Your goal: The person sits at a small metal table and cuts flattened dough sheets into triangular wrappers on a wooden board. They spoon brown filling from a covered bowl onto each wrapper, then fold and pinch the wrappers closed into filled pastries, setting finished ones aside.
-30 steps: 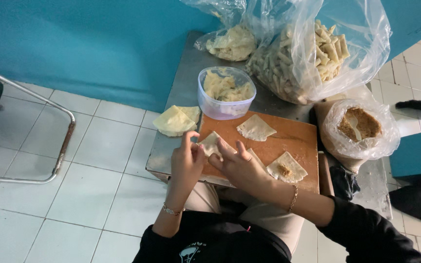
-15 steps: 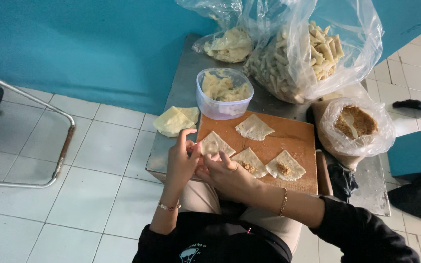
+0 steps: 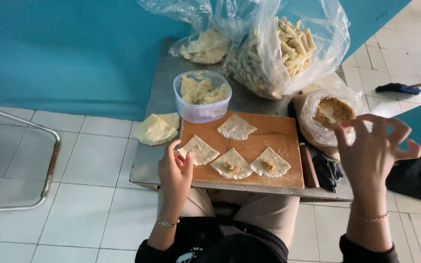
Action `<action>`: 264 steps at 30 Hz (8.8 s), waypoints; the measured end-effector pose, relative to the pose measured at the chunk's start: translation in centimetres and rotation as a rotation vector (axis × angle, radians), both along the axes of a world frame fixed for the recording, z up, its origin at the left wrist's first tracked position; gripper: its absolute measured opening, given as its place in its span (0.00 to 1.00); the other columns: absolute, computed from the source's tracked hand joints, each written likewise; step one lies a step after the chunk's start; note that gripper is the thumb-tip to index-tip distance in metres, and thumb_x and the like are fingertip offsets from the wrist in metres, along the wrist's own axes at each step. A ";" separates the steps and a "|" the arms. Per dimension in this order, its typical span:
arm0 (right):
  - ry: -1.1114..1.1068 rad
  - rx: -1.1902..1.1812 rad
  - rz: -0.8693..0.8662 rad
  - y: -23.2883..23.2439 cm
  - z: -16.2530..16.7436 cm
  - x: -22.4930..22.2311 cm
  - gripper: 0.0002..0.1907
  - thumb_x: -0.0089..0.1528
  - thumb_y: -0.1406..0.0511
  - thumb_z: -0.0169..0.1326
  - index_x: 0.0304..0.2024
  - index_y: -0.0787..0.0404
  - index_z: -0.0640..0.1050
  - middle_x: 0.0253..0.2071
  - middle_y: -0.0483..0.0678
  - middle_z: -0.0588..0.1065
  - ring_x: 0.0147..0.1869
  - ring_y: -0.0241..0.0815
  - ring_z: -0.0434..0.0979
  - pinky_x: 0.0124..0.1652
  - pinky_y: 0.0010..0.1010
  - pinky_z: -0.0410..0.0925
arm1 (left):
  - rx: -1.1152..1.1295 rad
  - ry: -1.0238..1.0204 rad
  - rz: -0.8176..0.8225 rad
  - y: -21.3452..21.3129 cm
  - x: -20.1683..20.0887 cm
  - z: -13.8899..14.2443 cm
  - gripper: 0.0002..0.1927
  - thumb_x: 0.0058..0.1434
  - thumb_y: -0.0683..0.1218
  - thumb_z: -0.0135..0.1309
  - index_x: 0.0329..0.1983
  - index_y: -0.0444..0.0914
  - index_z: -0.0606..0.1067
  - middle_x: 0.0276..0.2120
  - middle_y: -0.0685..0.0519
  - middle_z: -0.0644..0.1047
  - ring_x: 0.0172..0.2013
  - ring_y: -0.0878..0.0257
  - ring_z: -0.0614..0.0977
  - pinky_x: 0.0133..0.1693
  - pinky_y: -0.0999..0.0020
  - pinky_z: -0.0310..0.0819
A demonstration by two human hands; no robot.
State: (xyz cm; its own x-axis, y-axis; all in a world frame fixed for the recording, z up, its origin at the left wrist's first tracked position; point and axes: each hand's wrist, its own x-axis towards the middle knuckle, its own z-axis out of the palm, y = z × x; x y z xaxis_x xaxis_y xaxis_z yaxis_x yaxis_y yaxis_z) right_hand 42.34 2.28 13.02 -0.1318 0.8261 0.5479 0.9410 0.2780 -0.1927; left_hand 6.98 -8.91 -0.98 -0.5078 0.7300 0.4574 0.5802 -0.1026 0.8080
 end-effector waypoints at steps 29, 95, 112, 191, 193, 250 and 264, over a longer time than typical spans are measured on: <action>0.010 0.007 0.025 10.9 -7.2 8.7 0.20 0.82 0.61 0.47 0.36 0.60 0.78 0.38 0.46 0.79 0.47 0.44 0.67 0.59 0.39 0.58 | -0.010 -0.106 0.012 -0.1 -0.6 0.0 0.19 0.62 0.39 0.59 0.57 0.36 0.72 0.27 0.53 0.72 0.26 0.64 0.74 0.31 0.68 0.71; 0.121 -0.170 0.620 5.3 -5.7 -7.5 0.07 0.68 0.69 0.53 0.34 0.66 0.75 0.30 0.53 0.69 0.40 0.53 0.67 0.44 0.42 0.65 | -0.072 0.648 -0.522 9.8 1.7 2.8 0.21 0.55 0.35 0.52 0.42 0.52 0.86 0.57 0.40 0.69 0.55 0.43 0.67 0.51 0.50 0.61; 0.197 -0.238 0.552 5.0 -7.1 -7.0 0.10 0.70 0.67 0.50 0.35 0.67 0.75 0.31 0.54 0.71 0.40 0.53 0.68 0.43 0.40 0.65 | -0.112 0.773 -0.502 10.3 1.4 1.7 0.26 0.56 0.34 0.49 0.58 0.41 0.78 0.59 0.37 0.68 0.59 0.42 0.67 0.52 0.51 0.63; -0.249 0.190 -0.043 8.1 -7.7 7.7 0.14 0.75 0.64 0.49 0.33 0.57 0.77 0.39 0.41 0.80 0.49 0.42 0.66 0.54 0.40 0.52 | 0.059 0.327 -0.025 -0.1 -2.6 0.3 0.09 0.58 0.42 0.65 0.40 0.45 0.80 0.33 0.57 0.72 0.40 0.58 0.75 0.45 0.57 0.62; -0.076 0.104 0.007 8.7 -7.8 8.5 0.15 0.75 0.63 0.47 0.34 0.58 0.75 0.39 0.42 0.78 0.47 0.42 0.65 0.53 0.37 0.55 | 0.046 0.321 -0.019 -0.2 -2.7 0.2 0.09 0.58 0.41 0.64 0.42 0.45 0.81 0.33 0.57 0.72 0.40 0.57 0.75 0.45 0.58 0.62; -0.144 0.049 0.782 -2.4 -6.7 -13.9 0.09 0.56 0.64 0.63 0.40 0.53 0.82 0.43 0.40 0.79 0.46 0.44 0.72 0.45 0.39 0.60 | -0.096 0.316 0.038 0.6 -2.9 -0.1 0.38 0.52 0.53 0.70 0.67 0.49 0.70 0.52 0.52 0.70 0.49 0.54 0.71 0.50 0.50 0.61; 0.839 -0.159 0.189 -2.2 -6.4 -3.2 0.15 0.75 0.63 0.47 0.36 0.64 0.78 0.37 0.43 0.72 0.41 0.31 0.71 0.43 0.27 0.67 | 0.060 0.317 -0.005 -0.9 1.3 1.4 0.07 0.59 0.45 0.64 0.41 0.45 0.81 0.39 0.58 0.75 0.44 0.57 0.74 0.46 0.57 0.61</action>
